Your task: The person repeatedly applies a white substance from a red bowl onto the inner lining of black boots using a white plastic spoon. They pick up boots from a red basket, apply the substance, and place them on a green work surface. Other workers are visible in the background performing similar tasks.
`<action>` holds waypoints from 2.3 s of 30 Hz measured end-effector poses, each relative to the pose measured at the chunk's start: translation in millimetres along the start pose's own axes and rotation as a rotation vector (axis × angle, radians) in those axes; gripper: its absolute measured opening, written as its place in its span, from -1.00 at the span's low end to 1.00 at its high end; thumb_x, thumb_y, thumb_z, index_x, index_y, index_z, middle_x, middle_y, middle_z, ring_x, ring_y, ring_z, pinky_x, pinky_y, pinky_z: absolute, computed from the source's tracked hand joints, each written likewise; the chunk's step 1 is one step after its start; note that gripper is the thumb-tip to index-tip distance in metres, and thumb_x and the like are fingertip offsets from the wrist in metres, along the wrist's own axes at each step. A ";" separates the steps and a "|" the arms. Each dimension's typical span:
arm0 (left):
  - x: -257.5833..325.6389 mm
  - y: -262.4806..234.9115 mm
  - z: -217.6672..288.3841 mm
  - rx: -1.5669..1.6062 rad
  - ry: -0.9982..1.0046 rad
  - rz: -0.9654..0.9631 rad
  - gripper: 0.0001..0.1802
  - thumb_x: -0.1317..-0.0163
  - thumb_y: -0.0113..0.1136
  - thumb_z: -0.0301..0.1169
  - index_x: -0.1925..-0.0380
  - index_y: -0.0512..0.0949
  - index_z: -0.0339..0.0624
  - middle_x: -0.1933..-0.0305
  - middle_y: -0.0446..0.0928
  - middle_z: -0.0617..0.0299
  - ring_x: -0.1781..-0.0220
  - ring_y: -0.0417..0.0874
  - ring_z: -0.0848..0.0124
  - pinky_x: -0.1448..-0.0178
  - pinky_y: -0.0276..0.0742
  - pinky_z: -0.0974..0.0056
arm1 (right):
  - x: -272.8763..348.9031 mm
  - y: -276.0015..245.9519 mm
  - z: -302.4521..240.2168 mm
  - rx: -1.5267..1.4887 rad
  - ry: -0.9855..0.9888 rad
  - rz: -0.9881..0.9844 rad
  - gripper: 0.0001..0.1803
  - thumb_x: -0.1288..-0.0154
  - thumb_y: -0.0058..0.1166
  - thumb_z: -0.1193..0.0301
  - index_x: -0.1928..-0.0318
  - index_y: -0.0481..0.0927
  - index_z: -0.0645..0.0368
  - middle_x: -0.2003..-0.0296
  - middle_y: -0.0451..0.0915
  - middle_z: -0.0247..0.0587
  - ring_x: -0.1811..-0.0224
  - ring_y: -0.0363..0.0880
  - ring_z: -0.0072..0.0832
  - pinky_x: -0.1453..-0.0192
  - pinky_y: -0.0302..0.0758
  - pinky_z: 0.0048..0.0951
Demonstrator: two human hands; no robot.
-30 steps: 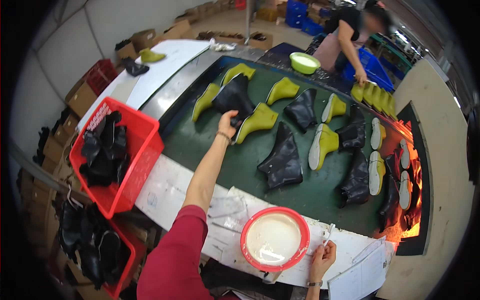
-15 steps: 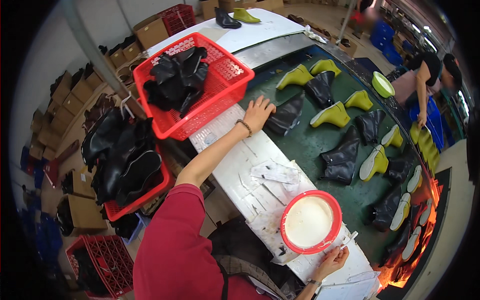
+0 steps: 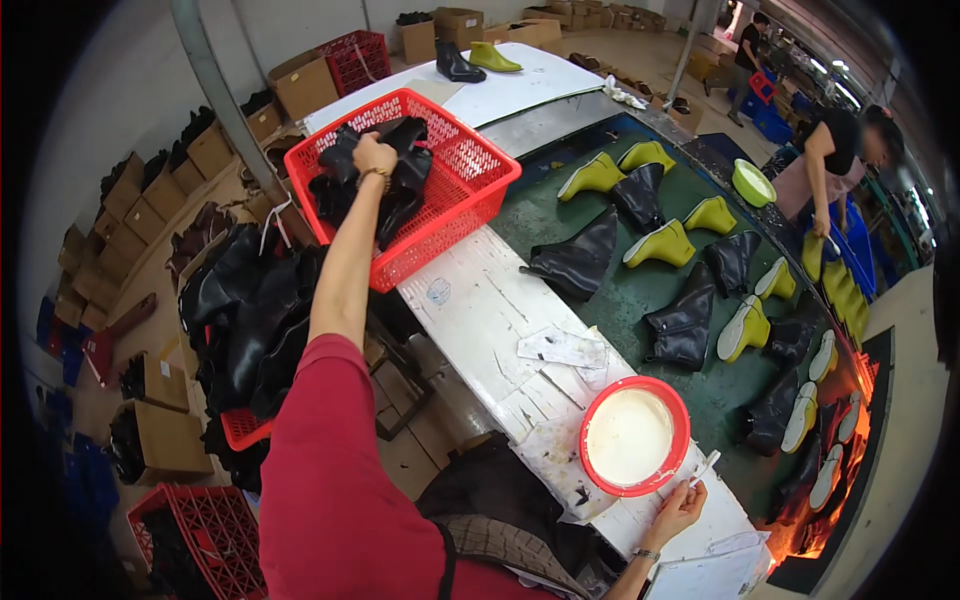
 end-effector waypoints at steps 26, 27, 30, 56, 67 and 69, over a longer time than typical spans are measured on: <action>401.7 -24.1 196.1 0.231 0.920 -1.163 0.15 -0.05 0.53 0.15 -0.41 0.29 -0.50 -0.25 0.53 -0.42 -0.30 0.57 -0.22 -0.37 0.50 -0.01 | 3.2 -9.7 -3.2 -0.185 0.055 0.003 -0.74 -0.61 0.05 0.39 -0.14 0.58 0.28 0.44 0.51 -0.45 0.59 0.29 -0.79 0.55 0.20 -0.67; 413.2 -36.3 183.5 0.224 0.846 -1.202 0.26 -0.02 0.55 0.16 -0.50 0.15 -0.45 -0.33 0.45 -0.45 -0.37 0.51 -0.24 -0.41 0.46 -0.01 | 6.2 -13.2 -12.9 -0.158 0.061 0.012 -0.74 -0.59 0.07 0.40 -0.13 0.60 0.27 0.42 0.53 -0.43 0.56 0.33 -0.77 0.52 0.25 -0.64; 441.0 -64.3 143.1 -0.064 0.826 -1.136 0.45 0.05 0.58 0.13 -0.63 -0.17 -0.20 -0.41 0.33 -0.36 -0.36 0.46 -0.28 -0.36 0.41 -0.24 | 6.4 -11.5 -55.6 0.085 -0.137 -0.028 -0.77 -0.54 0.12 0.43 -0.08 0.69 0.25 0.36 0.58 -0.35 0.47 0.44 -0.68 0.41 0.37 -0.56; 402.7 -81.7 132.5 0.588 0.603 -1.067 -0.38 -0.16 0.28 -0.35 -0.23 0.45 -0.35 -0.02 0.63 -0.13 -0.01 0.69 0.07 -0.10 0.58 0.12 | 42.7 0.7 -129.1 0.589 -0.217 -0.264 -0.80 -0.33 0.30 0.48 0.06 0.76 0.19 0.37 0.61 -0.14 0.45 0.57 -0.35 0.32 0.47 -0.33; 451.9 -188.9 204.2 0.245 0.370 -2.153 -0.54 -0.10 0.62 -0.21 0.16 0.72 -0.35 0.30 0.72 0.30 0.27 0.66 0.60 0.20 0.57 0.40 | 14.9 58.3 -216.9 0.242 -0.678 -0.477 -0.83 -0.15 0.46 0.44 0.22 0.82 0.11 0.31 0.66 -0.33 0.25 0.61 -0.48 0.05 0.37 -0.39; 461.7 -188.7 205.3 0.298 0.441 -2.232 -0.56 -0.11 0.62 -0.25 0.17 0.72 -0.38 0.30 0.73 0.29 0.31 0.65 0.60 0.22 0.55 0.42 | 9.4 69.4 -219.1 0.259 -0.711 -0.487 -0.82 -0.12 0.49 0.40 0.22 0.83 0.06 0.32 0.66 -0.38 0.22 0.59 -0.51 -0.02 0.31 -0.40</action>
Point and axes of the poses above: each hand's wrist, its own x-axis away from the middle knuckle, its own y-axis out of the palm, z = x × y, the point moved 5 cm from there along -x, towards the middle knuckle
